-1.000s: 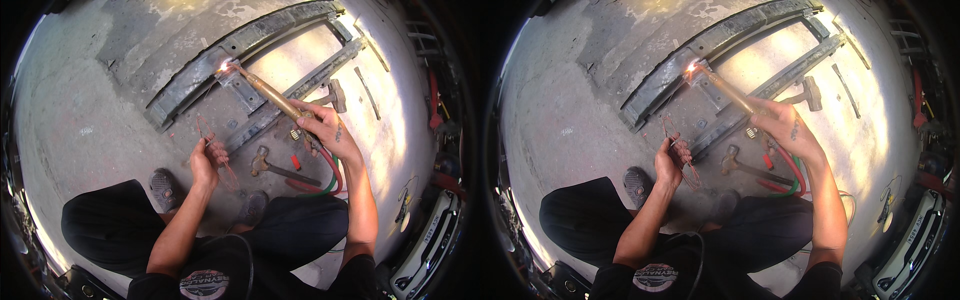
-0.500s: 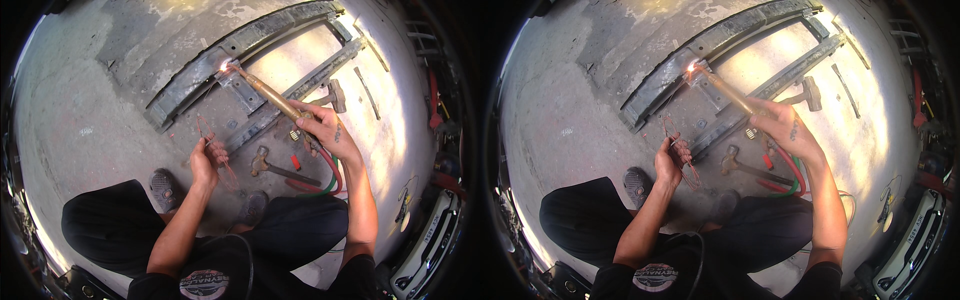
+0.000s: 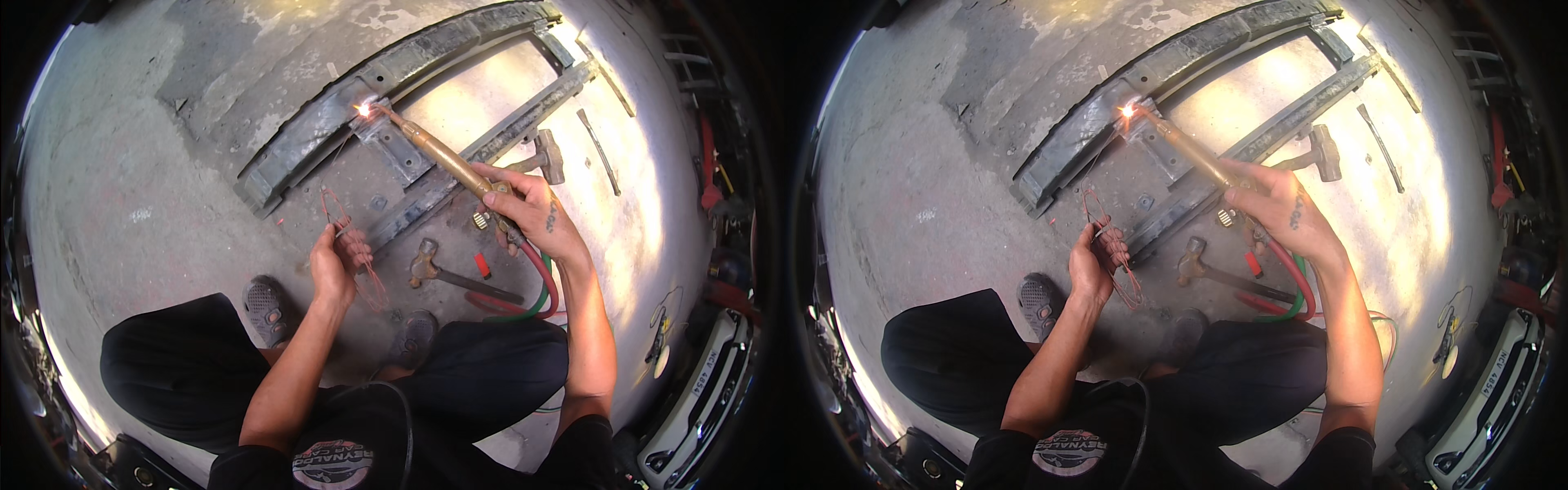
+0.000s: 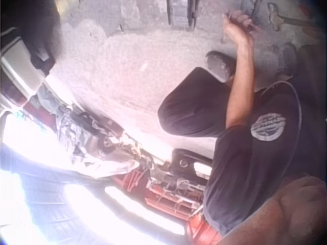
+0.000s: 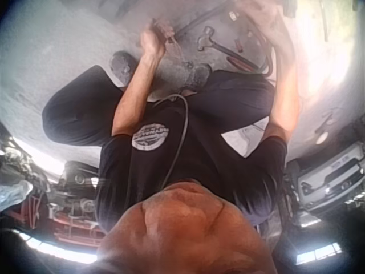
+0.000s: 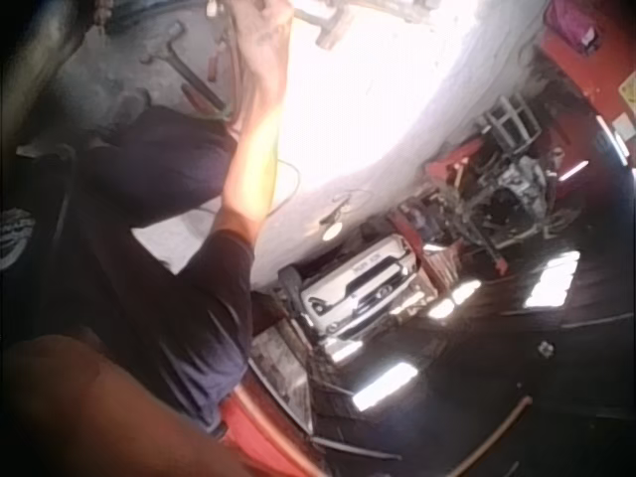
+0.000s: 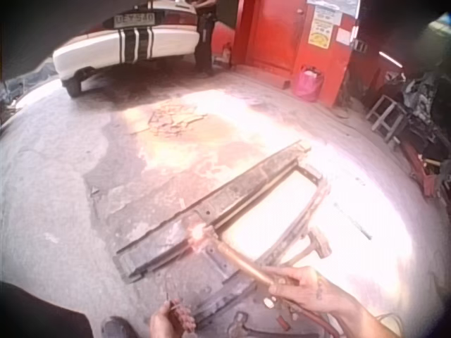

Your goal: The person uses a welding torch to join metal pieces on the floor, feeding a thin wire into the molten pool while seated.

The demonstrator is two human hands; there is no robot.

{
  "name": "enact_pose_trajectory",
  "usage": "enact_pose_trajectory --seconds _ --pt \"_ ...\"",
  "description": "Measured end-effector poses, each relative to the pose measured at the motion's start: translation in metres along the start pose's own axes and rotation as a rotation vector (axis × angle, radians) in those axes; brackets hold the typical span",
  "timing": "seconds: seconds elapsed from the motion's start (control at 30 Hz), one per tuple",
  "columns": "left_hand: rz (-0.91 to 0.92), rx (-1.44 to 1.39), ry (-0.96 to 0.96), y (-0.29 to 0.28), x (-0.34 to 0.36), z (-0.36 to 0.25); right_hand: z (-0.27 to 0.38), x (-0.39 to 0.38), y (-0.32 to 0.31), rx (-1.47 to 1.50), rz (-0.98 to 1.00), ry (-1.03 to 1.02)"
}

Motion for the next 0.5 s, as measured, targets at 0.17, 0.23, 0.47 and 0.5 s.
enact_pose_trajectory --seconds 0.17,0.23,0.47,0.5 --pt "0.019 0.001 0.003 0.0001 0.0033 0.0005 -0.0016 0.0005 -0.0008 0.003 -0.005 -0.006" --pt "0.016 0.006 0.006 -0.0002 0.0043 0.0001 -0.0013 0.0008 -0.0008 0.003 -0.004 -0.01" --pt "0.016 0.017 0.011 -0.0006 0.0043 -0.0006 -0.0014 -0.0001 -0.0006 0.009 -0.004 0.016" --pt "0.014 0.018 0.012 -0.001 0.0043 -0.0005 -0.0019 0.0 -0.0006 0.008 -0.006 0.02"
Point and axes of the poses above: each hand's wrist, its own x-axis towards the middle knuckle, its own y-axis out of the palm, z = x × y, the point moved 6 cm from there along x, towards the middle knuckle, and after that the axes turned 6 degrees about z, right-handed, at the moved point
